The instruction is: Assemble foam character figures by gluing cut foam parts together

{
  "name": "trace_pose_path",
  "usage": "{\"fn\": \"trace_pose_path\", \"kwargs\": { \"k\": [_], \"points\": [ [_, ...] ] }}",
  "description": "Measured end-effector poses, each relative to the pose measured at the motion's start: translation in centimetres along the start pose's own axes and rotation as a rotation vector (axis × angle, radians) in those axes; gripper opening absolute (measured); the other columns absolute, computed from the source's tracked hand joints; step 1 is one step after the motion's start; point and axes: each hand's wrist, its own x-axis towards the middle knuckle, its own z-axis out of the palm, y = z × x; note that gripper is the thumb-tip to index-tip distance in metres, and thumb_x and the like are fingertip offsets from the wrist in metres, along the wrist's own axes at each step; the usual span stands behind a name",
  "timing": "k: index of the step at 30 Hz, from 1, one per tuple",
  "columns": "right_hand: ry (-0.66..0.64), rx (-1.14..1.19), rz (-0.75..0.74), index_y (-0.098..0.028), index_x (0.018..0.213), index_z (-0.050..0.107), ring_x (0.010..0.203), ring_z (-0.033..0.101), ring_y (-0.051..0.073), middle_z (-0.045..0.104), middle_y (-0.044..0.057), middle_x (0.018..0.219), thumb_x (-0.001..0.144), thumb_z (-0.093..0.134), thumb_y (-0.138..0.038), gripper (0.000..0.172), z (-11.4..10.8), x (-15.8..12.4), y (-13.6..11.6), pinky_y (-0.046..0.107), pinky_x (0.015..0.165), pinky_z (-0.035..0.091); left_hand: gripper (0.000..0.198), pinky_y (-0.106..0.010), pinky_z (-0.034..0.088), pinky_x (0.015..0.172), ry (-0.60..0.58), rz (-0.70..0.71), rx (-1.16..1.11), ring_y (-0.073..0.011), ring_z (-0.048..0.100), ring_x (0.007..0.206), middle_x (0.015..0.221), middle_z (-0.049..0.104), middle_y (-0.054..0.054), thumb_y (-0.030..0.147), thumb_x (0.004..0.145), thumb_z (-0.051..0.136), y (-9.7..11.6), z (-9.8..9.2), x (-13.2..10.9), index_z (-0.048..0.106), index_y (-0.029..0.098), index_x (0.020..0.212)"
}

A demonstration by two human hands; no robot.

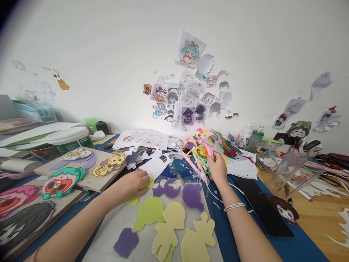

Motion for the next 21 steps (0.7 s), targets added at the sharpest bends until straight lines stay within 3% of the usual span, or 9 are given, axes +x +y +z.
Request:
{"fn": "trace_pose_path", "kwargs": {
  "k": [6, 14, 21],
  "points": [
    [-0.008, -0.019, 0.006, -0.015, 0.096, 0.063, 0.069, 0.056, 0.021, 0.064, 0.007, 0.079, 0.071, 0.047, -0.046, 0.042, 0.0, 0.0, 0.0, 0.028, 0.060, 0.039, 0.021, -0.031, 0.041, 0.063, 0.010, 0.039, 0.029, -0.0224, 0.055, 0.069, 0.068, 0.058, -0.010, 0.014, 0.079, 0.041, -0.2, -0.3, 0.0, 0.053, 0.017, 0.062],
    [-0.030, -0.053, -0.018, -0.015, 0.092, 0.063, 0.069, 0.056, 0.020, 0.064, 0.007, 0.079, 0.074, 0.044, -0.045, 0.039, 0.1, 0.0, 0.2, 0.027, 0.058, 0.038, 0.022, -0.025, 0.035, 0.050, 0.091, -0.150, -0.066, -0.0166, 0.053, 0.057, 0.067, 0.059, -0.005, 0.028, 0.083, 0.035, -1.3, -1.6, -0.6, 0.052, 0.019, 0.073],
    [-0.035, -0.155, 0.010, -0.015, 0.098, 0.061, 0.077, 0.057, 0.023, 0.064, 0.009, 0.089, 0.075, 0.043, -0.043, 0.040, 0.0, 0.1, 0.3, 0.028, 0.062, 0.038, 0.027, -0.027, 0.044, 0.053, 0.227, -0.411, -0.707, -0.0179, 0.060, 0.061, 0.062, 0.057, 0.001, 0.046, 0.079, 0.044, -2.1, -2.5, -0.6, 0.047, 0.020, 0.071]
  ]
}}
